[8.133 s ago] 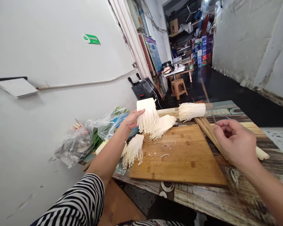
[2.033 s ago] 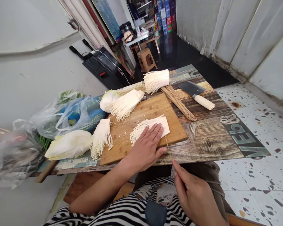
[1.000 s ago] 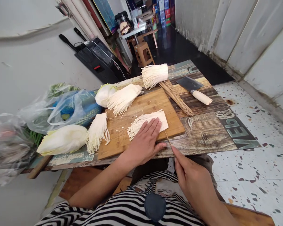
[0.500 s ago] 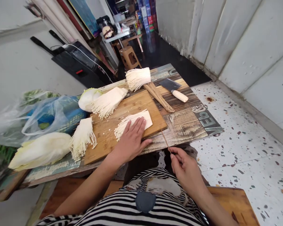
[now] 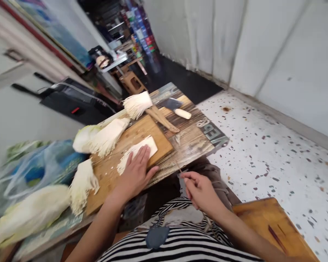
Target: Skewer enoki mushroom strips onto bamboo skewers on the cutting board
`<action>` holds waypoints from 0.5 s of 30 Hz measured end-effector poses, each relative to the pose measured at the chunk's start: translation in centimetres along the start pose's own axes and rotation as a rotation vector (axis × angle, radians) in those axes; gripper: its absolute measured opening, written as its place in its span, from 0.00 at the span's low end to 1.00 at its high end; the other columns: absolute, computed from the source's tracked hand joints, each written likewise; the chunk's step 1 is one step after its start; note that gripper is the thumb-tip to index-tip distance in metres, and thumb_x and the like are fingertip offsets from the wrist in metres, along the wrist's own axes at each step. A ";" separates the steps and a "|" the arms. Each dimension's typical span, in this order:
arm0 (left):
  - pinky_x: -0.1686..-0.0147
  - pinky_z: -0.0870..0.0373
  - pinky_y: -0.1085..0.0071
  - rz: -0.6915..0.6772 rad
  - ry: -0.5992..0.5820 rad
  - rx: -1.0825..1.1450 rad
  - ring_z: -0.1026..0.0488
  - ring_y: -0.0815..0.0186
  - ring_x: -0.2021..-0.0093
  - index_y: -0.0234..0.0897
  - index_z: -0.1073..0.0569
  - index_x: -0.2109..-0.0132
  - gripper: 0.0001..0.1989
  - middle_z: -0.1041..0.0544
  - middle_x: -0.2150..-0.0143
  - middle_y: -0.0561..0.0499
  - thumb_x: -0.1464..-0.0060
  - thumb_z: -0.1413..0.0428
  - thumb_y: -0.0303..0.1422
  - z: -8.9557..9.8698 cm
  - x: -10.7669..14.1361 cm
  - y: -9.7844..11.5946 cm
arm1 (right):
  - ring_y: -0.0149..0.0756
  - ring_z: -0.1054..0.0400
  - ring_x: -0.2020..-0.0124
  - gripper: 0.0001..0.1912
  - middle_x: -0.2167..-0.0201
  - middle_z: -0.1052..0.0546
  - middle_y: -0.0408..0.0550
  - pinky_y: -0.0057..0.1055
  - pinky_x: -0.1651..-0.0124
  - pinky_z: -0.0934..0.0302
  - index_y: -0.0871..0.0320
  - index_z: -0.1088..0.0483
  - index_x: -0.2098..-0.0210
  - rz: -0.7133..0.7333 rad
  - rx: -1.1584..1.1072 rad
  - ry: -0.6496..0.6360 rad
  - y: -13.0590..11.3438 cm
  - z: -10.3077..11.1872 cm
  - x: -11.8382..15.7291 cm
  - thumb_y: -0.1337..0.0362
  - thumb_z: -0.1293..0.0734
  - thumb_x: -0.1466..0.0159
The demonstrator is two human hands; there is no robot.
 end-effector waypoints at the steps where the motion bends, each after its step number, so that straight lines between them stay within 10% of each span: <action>1: 0.34 0.52 0.49 -0.013 0.022 -0.006 0.47 0.52 0.31 0.24 0.48 0.32 0.34 0.44 0.32 0.33 0.34 0.61 0.48 0.0 0.1 0.0 | 0.22 0.50 0.91 0.25 0.85 0.37 0.33 0.22 0.87 0.59 0.63 0.35 0.50 0.011 -0.025 -0.024 0.1 0.1 0.2 0.51 0.41 0.39; 9: 0.36 0.58 0.41 -0.090 -0.081 0.000 0.36 0.53 0.37 0.35 0.35 0.38 0.25 0.31 0.38 0.39 0.35 0.61 0.41 1.7 -1.5 -1.5 | 0.21 0.44 0.84 0.15 0.82 0.34 0.34 0.20 0.80 0.50 0.61 0.30 0.55 0.028 -0.072 -0.292 2.3 3.4 3.8 0.66 0.38 0.42; 15: 0.36 0.56 0.39 0.080 -0.110 0.014 0.29 0.49 0.43 0.40 0.25 0.50 0.21 0.24 0.45 0.43 0.37 0.58 0.44 3.5 -4.3 -1.5 | 0.23 0.46 0.82 0.12 0.84 0.35 0.37 0.21 0.77 0.50 0.59 0.29 0.65 0.083 -0.138 -0.255 3.4 6.4 4.9 0.60 0.41 0.36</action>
Point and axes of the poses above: each hand's wrist, its own x-axis away from the middle knuckle, its own z-axis out of the back of the hand, y = z × x, the point moved 3 cm from there along -x, towards the middle knuckle
